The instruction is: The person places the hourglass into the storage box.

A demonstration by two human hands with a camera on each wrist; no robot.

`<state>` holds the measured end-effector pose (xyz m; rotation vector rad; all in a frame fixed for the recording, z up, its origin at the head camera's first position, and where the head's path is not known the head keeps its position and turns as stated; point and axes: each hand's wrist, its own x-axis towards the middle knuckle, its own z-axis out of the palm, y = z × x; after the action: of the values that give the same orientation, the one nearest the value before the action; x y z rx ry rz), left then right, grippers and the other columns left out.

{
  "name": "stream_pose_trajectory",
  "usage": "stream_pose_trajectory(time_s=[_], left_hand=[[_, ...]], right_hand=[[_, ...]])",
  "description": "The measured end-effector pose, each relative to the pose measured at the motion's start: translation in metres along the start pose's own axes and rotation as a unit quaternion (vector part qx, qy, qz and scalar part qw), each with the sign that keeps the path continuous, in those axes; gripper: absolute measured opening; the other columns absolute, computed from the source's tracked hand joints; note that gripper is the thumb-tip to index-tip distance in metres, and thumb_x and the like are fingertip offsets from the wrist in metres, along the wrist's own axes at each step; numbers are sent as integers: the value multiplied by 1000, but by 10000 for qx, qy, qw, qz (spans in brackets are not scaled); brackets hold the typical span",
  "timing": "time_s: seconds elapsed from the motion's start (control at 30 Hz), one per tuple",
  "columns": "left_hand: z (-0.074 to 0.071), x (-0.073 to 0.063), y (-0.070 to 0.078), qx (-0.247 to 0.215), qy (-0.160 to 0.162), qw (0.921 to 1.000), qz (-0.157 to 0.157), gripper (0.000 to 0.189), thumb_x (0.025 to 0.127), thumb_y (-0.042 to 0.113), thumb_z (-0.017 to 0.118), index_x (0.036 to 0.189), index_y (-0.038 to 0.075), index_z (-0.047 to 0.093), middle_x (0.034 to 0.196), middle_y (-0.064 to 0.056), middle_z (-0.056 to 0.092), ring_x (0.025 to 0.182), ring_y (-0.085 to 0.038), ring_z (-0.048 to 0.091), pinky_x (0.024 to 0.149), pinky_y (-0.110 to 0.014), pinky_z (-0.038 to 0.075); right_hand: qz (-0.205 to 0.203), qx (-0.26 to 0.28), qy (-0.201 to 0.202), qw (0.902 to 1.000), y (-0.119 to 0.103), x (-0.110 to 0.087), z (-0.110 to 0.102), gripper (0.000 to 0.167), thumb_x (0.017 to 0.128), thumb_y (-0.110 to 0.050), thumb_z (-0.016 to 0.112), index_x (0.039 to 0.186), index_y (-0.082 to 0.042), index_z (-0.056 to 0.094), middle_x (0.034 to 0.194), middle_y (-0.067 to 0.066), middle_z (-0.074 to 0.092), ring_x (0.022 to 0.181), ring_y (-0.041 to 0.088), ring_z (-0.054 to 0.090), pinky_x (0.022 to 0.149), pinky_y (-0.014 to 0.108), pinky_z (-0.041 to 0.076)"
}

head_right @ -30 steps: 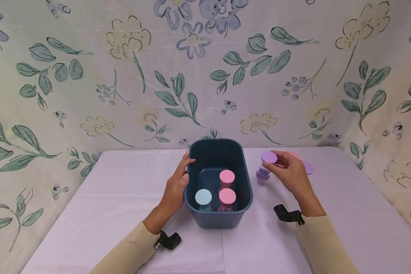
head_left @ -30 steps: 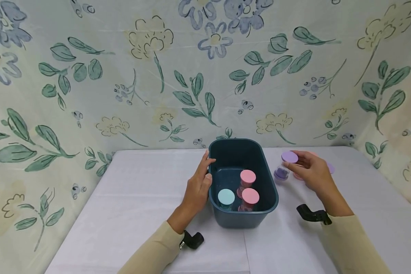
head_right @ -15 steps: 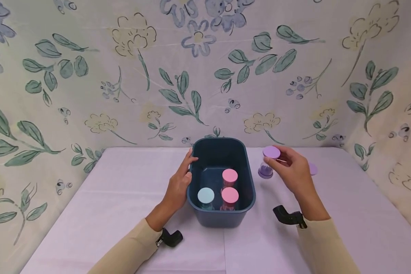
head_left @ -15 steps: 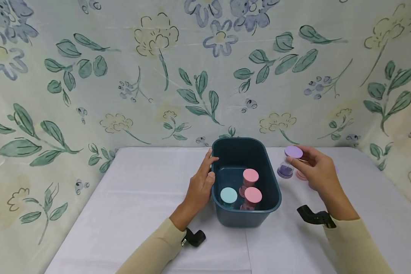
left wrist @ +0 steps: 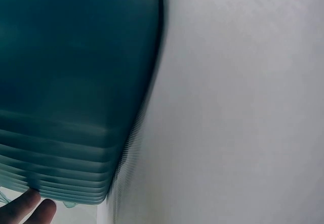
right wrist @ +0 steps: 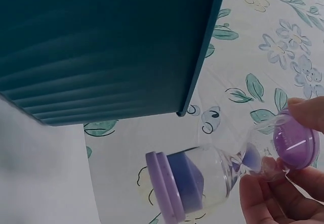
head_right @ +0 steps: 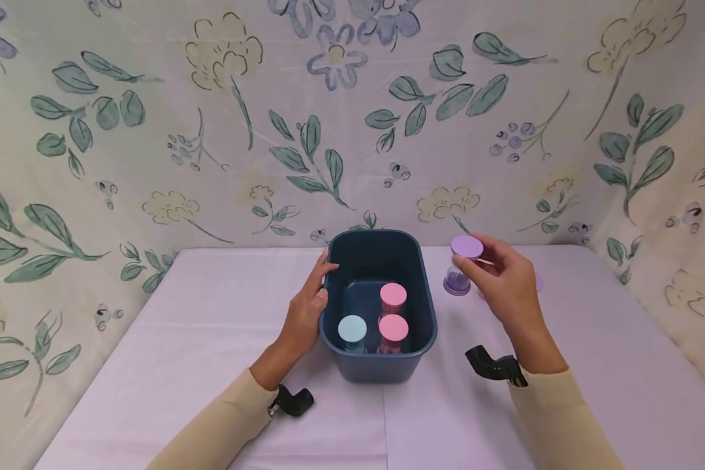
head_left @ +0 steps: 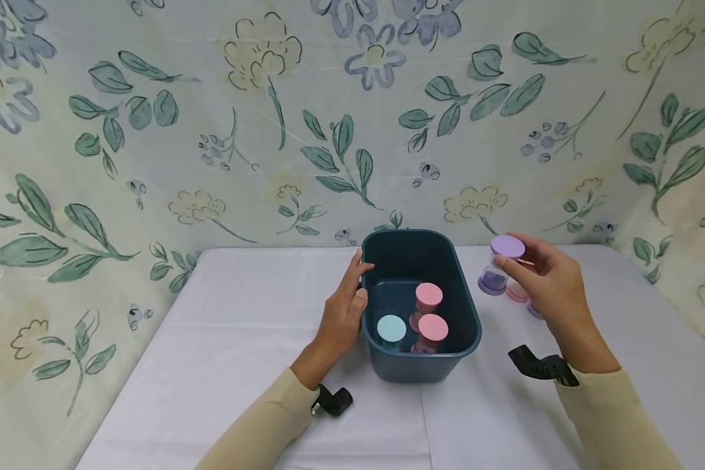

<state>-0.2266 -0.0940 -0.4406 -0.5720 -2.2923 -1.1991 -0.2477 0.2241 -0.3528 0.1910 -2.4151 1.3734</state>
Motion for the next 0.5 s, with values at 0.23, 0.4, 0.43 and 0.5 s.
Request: stream_pose_trajectory(time_s=[0.23, 0.4, 0.43, 0.5], left_hand=[[0, 4, 1, 51, 20, 10000, 28, 49, 103, 39, 24, 145, 16, 37, 161, 0, 16, 144, -15, 22, 107, -44, 35], [0, 3, 2, 91, -13, 9999, -74, 46, 102, 32, 27, 145, 17, 37, 161, 0, 16, 144, -13, 22, 108, -44, 34], [0, 2, 2, 86, -24, 9999, -90, 46, 102, 31, 27, 145, 17, 37, 161, 0, 16, 144, -13, 21, 108, -44, 33], [1, 3, 3, 66, -32, 9999, -100, 45, 102, 27, 29, 145, 18, 37, 161, 0, 16, 144, -12, 21, 108, -43, 34]], right_hand=[[-42, 407, 96, 9991, -10, -1, -5, 57, 84, -29, 74, 137, -15, 55, 127, 6, 59, 108, 9, 57, 85, 10, 45], [-16, 666, 63, 9978, -17, -5, -7, 56, 84, -25, 75, 136, -16, 56, 126, 3, 59, 108, 10, 57, 83, 9, 45], [-35, 713, 47, 9974, -18, -5, -8, 56, 84, -24, 75, 136, -15, 56, 125, 3, 59, 107, 11, 57, 83, 9, 46], [-77, 774, 15, 9970, -20, -7, -9, 55, 84, -22, 75, 135, -14, 56, 125, 2, 59, 107, 11, 58, 83, 10, 46]])
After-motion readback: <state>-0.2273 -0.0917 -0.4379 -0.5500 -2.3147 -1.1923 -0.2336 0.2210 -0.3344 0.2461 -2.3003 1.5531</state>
